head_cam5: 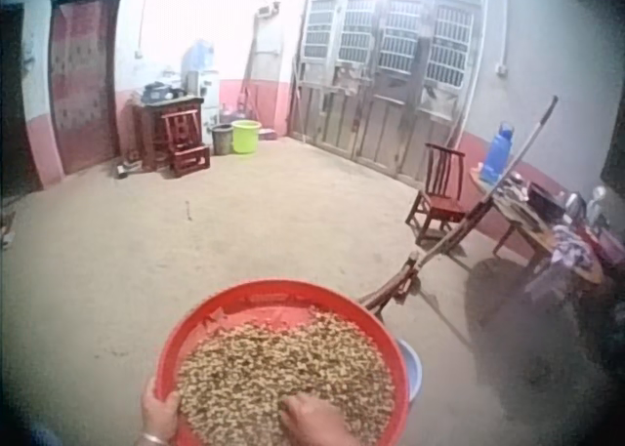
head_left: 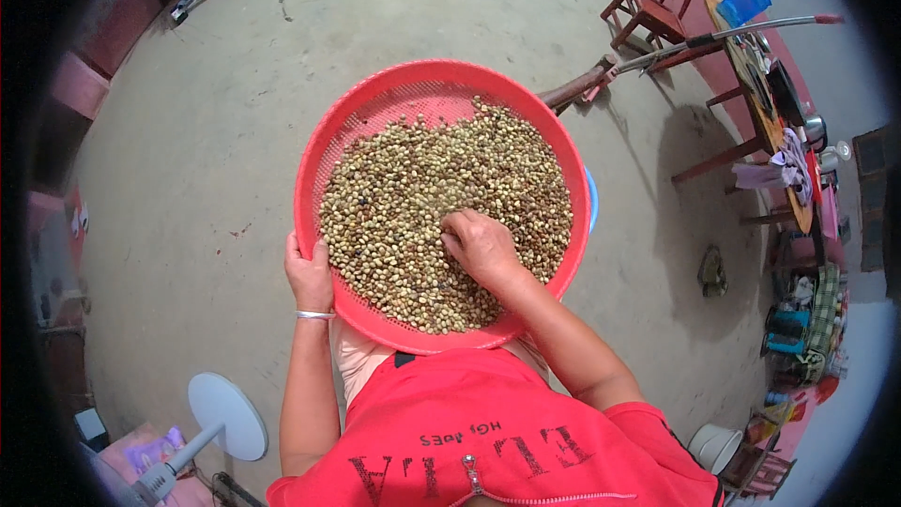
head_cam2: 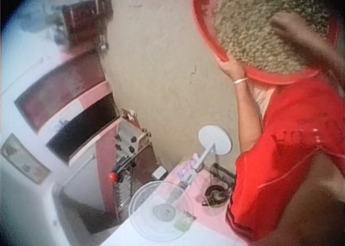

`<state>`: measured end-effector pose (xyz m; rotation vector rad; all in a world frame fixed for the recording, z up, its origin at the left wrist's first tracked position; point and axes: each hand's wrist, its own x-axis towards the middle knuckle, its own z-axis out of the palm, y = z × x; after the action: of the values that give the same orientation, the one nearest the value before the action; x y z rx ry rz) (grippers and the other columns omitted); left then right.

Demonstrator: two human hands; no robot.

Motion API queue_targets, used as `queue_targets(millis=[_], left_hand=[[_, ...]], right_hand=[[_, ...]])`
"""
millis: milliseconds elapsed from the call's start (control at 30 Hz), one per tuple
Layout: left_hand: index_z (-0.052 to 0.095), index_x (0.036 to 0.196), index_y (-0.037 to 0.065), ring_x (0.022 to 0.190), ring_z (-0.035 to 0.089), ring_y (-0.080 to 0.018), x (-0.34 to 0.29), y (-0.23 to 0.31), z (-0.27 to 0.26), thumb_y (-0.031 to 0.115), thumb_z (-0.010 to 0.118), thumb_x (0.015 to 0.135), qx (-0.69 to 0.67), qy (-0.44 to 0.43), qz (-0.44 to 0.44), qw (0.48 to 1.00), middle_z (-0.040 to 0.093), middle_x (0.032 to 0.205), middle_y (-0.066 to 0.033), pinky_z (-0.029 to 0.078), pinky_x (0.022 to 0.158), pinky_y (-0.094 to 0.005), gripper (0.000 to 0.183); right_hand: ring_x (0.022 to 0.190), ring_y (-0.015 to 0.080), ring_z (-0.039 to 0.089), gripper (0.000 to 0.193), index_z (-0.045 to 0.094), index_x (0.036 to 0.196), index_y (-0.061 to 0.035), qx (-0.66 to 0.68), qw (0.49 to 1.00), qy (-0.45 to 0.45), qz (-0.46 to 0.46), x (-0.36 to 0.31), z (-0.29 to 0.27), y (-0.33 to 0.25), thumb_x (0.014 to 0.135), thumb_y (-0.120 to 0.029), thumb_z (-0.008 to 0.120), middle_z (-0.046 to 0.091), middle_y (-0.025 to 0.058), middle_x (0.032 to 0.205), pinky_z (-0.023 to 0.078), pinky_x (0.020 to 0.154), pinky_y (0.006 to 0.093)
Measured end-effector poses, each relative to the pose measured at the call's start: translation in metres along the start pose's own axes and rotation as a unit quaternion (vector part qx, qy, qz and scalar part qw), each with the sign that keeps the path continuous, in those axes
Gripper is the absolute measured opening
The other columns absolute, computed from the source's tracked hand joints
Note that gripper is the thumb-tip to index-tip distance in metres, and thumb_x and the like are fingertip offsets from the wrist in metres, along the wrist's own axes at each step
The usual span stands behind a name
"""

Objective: The person holds a red tray of beans and sorts through them by hand, picking out individual items.

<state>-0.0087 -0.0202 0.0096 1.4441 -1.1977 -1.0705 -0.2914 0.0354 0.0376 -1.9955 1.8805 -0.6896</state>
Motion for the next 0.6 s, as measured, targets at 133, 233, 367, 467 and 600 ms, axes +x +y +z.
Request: queue_targets(millis=[133, 233, 367, 467, 600], left_hand=[[0.056, 0.122, -0.002, 0.098, 0.061, -0.0164, 0.000, -0.001, 0.001, 0.003, 0.060, 0.092, -0.007, 0.005, -0.007, 1.000, 0.065, 0.110, -0.0083, 0.049, 0.090, -0.0312, 0.031], [0.057, 0.118, -0.002, 0.096, 0.061, -0.0158, 0.001, -0.005, -0.002, 0.002, 0.059, 0.092, 0.008, 0.002, -0.001, 1.000, 0.065, 0.107, -0.0073, 0.049, 0.090, -0.0309, 0.027], [0.057, 0.119, -0.001, 0.097, 0.061, -0.0157, 0.001, 0.001, -0.001, 0.002, 0.059, 0.091, 0.004, 0.006, 0.004, 1.000, 0.066, 0.108, -0.0075, 0.049, 0.091, -0.0315, 0.028], [0.057, 0.119, -0.001, 0.097, 0.062, -0.0155, 0.002, -0.002, -0.001, 0.002, 0.059, 0.092, 0.001, 0.003, 0.008, 1.000, 0.066, 0.108, -0.0075, 0.050, 0.090, -0.0316, 0.028], [0.057, 0.119, -0.001, 0.097, 0.062, -0.0154, 0.002, -0.001, 0.000, 0.001, 0.059, 0.092, -0.006, -0.004, 0.009, 1.000, 0.066, 0.109, -0.0071, 0.050, 0.090, -0.0313, 0.028]], right_hand=[[0.086, 0.0331, 0.066, 0.012, 0.066, 0.095, -0.0114, 0.031, 0.999, 0.008, 0.023, -0.005, -0.002, 0.004, 0.086, -0.019, 0.068, 0.066, 0.0124, 0.091, 0.054, 0.074, 0.0449], [0.092, 0.0330, 0.067, 0.015, 0.069, 0.100, -0.0119, 0.055, 0.993, 0.007, 0.100, -0.008, -0.038, 0.002, 0.088, -0.021, 0.068, 0.069, 0.0115, 0.101, 0.054, 0.079, 0.0433], [0.073, 0.0176, 0.068, 0.014, 0.071, 0.097, -0.0047, -0.021, 0.978, 0.184, 0.095, -0.012, -0.097, 0.068, 0.087, -0.014, 0.072, 0.071, 0.0081, 0.087, 0.054, 0.065, 0.0317], [0.076, 0.0199, 0.067, 0.021, 0.070, 0.104, -0.0058, -0.076, 0.964, 0.180, 0.178, -0.015, -0.137, 0.090, 0.087, -0.016, 0.071, 0.071, 0.0098, 0.091, 0.054, 0.068, 0.0337], [0.081, 0.0258, 0.067, 0.039, 0.063, 0.121, -0.0070, -0.133, 0.971, 0.134, 0.148, -0.027, -0.126, 0.092, 0.085, -0.018, 0.072, 0.069, 0.0126, 0.105, 0.054, 0.075, 0.0380]])
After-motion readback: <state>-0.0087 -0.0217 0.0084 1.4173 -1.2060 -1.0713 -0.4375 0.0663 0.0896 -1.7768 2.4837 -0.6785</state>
